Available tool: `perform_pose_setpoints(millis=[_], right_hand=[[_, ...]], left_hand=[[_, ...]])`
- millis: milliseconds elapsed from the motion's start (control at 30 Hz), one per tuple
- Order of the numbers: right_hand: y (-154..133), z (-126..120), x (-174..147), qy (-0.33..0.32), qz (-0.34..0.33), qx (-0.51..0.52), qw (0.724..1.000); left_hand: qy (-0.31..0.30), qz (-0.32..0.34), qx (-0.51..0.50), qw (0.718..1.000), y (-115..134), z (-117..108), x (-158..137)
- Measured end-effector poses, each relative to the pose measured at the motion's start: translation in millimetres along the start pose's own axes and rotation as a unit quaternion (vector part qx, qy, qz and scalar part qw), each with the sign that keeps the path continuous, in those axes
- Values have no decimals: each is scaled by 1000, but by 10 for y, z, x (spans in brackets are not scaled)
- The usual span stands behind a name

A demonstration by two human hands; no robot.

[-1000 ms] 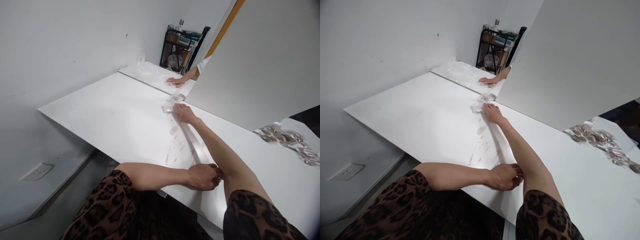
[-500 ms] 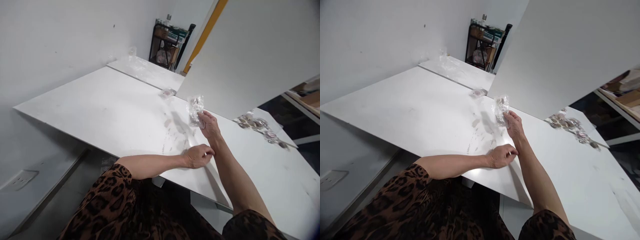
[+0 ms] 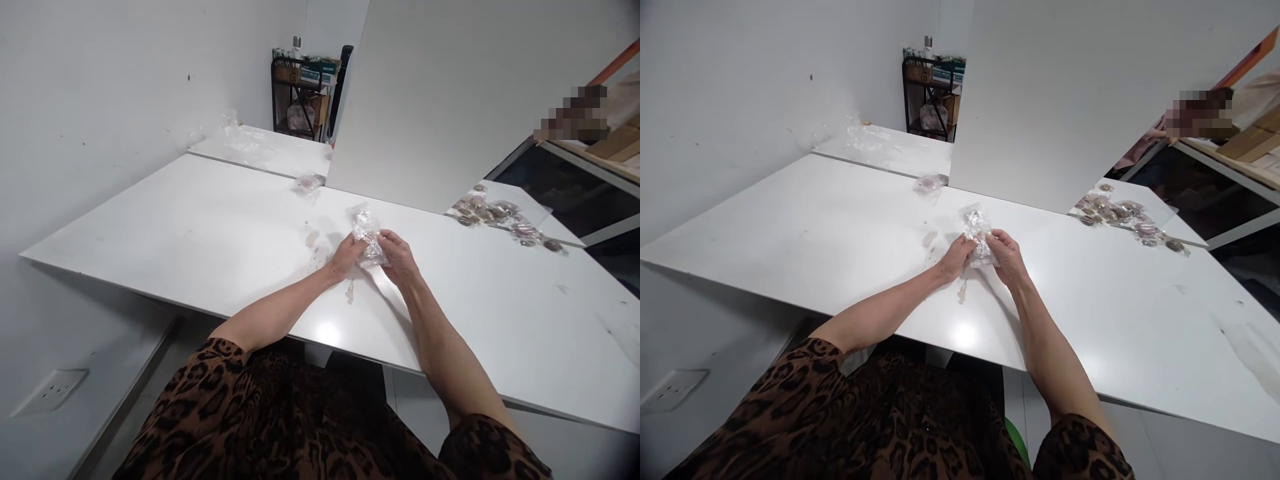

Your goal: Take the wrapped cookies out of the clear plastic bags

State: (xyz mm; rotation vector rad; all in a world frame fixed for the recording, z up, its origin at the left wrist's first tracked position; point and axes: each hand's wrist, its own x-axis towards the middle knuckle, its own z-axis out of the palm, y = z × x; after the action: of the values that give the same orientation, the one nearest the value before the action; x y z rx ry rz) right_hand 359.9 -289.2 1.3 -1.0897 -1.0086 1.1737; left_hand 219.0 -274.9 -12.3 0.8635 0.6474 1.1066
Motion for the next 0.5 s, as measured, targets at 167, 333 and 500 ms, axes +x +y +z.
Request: perform_pose_setpoints(millis=[167, 333, 500], right_hand=[[91, 45, -71, 16, -92, -159, 983], [81, 45, -84, -55, -106, -256, 959], [74, -46, -29, -39, -115, -194, 973]], left_hand=[[125, -27, -30, 991, -44, -2, 30], [147, -33, -43, 988, 22, -32, 45], [89, -26, -38, 995, 59, 5, 37]])
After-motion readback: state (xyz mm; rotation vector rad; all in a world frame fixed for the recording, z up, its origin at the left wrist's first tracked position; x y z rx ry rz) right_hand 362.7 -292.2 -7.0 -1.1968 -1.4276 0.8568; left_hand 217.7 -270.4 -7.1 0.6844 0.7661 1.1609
